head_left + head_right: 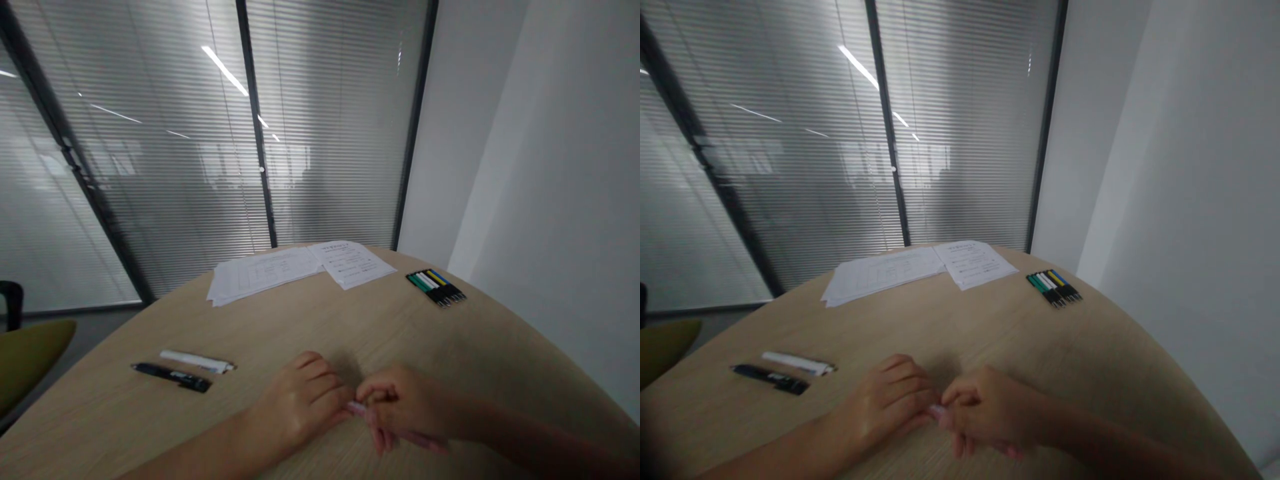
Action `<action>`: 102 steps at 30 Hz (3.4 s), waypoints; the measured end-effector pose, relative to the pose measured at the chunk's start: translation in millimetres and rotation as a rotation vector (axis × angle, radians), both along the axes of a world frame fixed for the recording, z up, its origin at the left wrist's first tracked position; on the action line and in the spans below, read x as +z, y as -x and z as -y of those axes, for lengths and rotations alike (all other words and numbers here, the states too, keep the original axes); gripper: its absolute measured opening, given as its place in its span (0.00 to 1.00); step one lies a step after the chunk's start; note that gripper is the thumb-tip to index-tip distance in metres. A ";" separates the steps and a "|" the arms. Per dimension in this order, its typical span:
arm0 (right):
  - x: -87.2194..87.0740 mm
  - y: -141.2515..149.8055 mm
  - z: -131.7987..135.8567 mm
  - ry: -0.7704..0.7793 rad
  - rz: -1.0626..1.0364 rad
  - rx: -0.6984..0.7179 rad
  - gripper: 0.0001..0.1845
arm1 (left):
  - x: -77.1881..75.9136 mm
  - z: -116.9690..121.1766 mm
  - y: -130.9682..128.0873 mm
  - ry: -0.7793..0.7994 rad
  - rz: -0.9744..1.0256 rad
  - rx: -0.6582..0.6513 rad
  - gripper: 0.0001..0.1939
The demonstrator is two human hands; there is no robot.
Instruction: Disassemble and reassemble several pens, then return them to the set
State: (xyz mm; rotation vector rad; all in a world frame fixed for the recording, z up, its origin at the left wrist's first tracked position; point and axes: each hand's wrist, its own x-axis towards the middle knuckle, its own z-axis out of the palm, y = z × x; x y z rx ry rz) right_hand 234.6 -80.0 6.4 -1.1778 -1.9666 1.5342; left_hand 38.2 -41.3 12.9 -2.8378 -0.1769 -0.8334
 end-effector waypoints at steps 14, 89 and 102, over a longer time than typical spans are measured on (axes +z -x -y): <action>11.4 -32.5 -43.9 -0.098 -0.464 -0.433 0.09 | -33.2 -42.8 21.4 0.198 -0.080 0.563 0.26; -5.6 -61.0 -73.5 -0.202 0.060 -0.531 0.20 | -37.6 -51.3 20.1 0.303 -0.334 0.813 0.31; -24.6 -80.3 -79.3 -0.733 0.896 -0.583 0.12 | -39.9 -50.0 20.5 0.285 -0.247 0.762 0.30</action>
